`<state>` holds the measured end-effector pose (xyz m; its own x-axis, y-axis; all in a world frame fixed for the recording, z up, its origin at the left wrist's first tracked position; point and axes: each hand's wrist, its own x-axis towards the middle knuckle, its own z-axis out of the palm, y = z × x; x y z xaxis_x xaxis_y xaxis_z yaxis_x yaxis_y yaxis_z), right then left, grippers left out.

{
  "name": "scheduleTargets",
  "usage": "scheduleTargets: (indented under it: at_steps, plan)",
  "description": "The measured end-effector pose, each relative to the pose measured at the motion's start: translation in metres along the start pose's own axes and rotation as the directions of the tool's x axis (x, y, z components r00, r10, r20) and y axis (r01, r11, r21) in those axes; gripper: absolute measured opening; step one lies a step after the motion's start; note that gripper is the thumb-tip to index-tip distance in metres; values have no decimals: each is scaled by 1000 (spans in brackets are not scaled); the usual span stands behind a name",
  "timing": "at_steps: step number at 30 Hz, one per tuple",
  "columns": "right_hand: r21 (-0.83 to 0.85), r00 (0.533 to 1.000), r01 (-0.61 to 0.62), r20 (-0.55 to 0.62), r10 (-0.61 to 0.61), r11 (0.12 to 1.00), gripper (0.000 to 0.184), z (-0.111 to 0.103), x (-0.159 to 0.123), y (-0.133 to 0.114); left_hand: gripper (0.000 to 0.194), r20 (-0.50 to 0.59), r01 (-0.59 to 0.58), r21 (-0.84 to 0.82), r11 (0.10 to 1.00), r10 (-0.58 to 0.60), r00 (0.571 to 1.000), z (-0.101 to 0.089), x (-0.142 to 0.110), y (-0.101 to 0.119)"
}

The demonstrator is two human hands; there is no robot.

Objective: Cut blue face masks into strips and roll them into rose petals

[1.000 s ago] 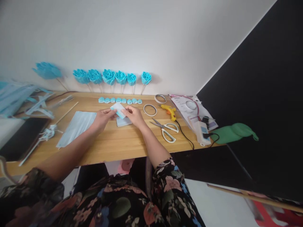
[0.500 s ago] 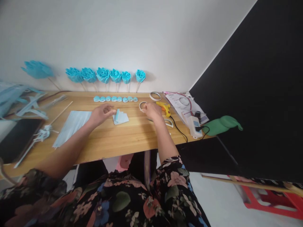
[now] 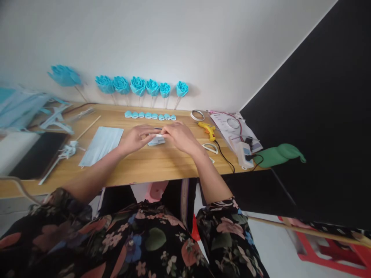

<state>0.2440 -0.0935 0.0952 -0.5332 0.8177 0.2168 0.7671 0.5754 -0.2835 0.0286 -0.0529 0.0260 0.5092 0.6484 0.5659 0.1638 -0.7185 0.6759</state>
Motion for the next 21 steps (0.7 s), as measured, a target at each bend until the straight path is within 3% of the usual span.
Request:
scheduleTargets:
  at_steps: [3,5,7,9,12,15,21]
  plan:
    - [25,988,-24,-153,28,999,20,2,-9,-1,25,-26,131,-165,978,-137,990,1,-1,-3]
    - [40,951,-89,-293,97,995,29,2,-25,10,24,-78,242,-299,923,-276,958,0,-1,-7]
    - [39,912,-195,-360,196,980,34,3,-49,30,23,-125,305,-423,853,-388,913,-2,0,-9]
    - [-9,875,-343,-368,316,939,35,4,-80,52,25,-162,296,-531,794,-438,884,-3,2,-10]
    - [-109,816,-547,-289,500,830,33,14,-126,78,31,-164,246,-678,693,-469,868,-3,5,-8]
    - [-142,849,-527,-132,511,838,35,28,-156,90,37,-125,228,-765,602,-487,864,-1,7,-3]
    - [-83,833,-550,-127,538,831,42,35,-160,99,38,-42,264,-855,446,-568,822,1,8,-3]
